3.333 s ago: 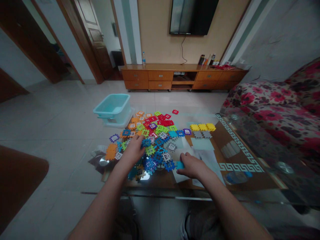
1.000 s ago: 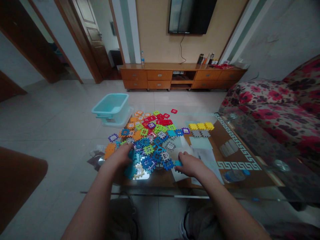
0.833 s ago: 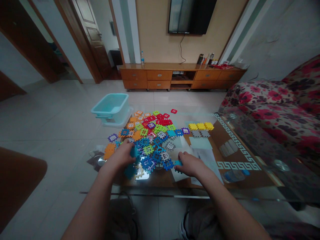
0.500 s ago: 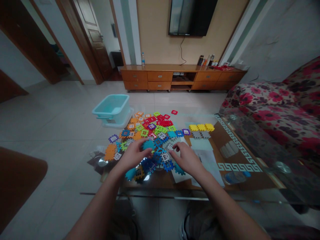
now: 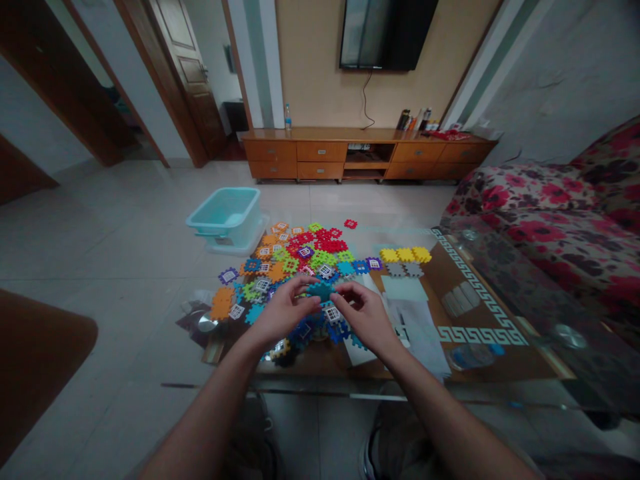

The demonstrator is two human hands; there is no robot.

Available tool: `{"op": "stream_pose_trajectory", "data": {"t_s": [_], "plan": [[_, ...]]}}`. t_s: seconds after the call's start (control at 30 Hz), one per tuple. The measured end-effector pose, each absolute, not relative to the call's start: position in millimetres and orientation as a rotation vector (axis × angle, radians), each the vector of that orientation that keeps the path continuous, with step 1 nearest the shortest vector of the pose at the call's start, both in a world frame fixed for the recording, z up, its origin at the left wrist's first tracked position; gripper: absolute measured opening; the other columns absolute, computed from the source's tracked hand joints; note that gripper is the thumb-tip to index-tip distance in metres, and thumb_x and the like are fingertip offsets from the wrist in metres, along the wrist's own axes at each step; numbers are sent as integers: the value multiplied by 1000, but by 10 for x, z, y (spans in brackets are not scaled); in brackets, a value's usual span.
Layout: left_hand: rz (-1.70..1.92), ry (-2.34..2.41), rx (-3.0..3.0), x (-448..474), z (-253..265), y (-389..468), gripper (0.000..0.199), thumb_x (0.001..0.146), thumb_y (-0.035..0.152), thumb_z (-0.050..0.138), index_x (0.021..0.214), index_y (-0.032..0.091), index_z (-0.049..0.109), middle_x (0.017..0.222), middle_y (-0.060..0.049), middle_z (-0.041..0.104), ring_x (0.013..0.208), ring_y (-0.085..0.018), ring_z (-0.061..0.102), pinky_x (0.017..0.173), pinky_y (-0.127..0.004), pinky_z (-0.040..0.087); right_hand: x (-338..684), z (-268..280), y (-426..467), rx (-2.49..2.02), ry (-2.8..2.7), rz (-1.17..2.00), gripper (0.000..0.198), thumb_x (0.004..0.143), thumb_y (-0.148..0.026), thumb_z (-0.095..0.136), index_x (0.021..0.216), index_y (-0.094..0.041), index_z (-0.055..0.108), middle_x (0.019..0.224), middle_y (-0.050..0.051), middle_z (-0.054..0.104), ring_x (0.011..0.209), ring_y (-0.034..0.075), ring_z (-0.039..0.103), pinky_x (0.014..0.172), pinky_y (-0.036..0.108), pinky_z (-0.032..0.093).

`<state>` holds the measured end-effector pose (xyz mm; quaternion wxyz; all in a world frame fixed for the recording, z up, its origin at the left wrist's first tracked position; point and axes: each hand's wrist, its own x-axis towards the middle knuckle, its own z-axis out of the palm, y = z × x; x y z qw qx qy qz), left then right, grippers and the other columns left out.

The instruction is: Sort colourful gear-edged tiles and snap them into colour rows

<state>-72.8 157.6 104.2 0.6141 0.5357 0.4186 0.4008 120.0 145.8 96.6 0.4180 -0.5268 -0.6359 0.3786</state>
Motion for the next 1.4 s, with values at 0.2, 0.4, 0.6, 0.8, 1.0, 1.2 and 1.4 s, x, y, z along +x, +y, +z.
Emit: {"op": "stream_pose_trajectory", "data": {"t_s": [0.2, 0.4, 0.6, 0.8, 1.0, 1.2, 1.4], "plan": [[1067, 1056, 1451, -702, 992, 1635, 27, 84, 25, 66, 111, 20, 66, 120, -9, 69, 109, -21, 66, 98, -40, 51, 1237, 1031, 1369, -1268, -1841, 519, 17, 94, -32, 56, 101, -24, 69, 105, 8, 67, 102, 23, 62, 89, 37, 51], [1040, 1016, 1372, -675, 1020, 1618, 14, 82, 27, 69, 94, 19, 71, 110, -9, 74, 106, -22, 68, 99, -43, 51, 1207, 1030, 1339, -1182, -1819, 433, 16, 96, -29, 55, 104, -23, 68, 101, 7, 66, 97, 20, 62, 85, 34, 52], [1085, 1053, 1494, -672, 1017, 1601, 18, 82, 23, 68, 99, 21, 72, 119, -9, 71, 114, -22, 65, 99, -41, 51, 1209, 1009, 1361, -1105, -1810, 350, 14, 94, -24, 58, 103, -24, 68, 99, 7, 66, 96, 21, 62, 85, 37, 53], [1046, 1089, 1597, -726, 1100, 1589, 16, 85, 27, 68, 97, 22, 76, 100, -5, 76, 96, -19, 68, 93, -36, 52, 1223, 1035, 1409, -1053, -1691, 502, 12, 90, -24, 64, 100, -24, 72, 99, 6, 70, 97, 22, 64, 86, 39, 52], [938, 964, 1260, -719, 1190, 1557, 21, 80, 34, 75, 94, 18, 74, 93, -4, 74, 83, -15, 65, 80, -29, 50, 1260, 1123, 1454, -1142, -1315, 1220, 24, 82, -41, 73, 96, -22, 76, 88, 3, 74, 75, 17, 65, 71, 32, 53], [927, 866, 1111, -726, 1177, 1538, 23, 76, 33, 80, 91, 16, 74, 86, -3, 71, 76, -11, 61, 73, -24, 47, 1296, 1138, 1432, -1127, -1183, 1464, 33, 77, -48, 77, 98, -23, 76, 81, 2, 72, 67, 14, 61, 63, 29, 48], [904, 821, 1046, -744, 1150, 1541, 28, 72, 34, 84, 90, 15, 74, 82, -3, 71, 73, -11, 61, 72, -24, 46, 1299, 1139, 1402, -1052, -1120, 1586, 33, 76, -48, 79, 98, -24, 76, 76, 0, 70, 61, 12, 56, 58, 26, 44]]}}
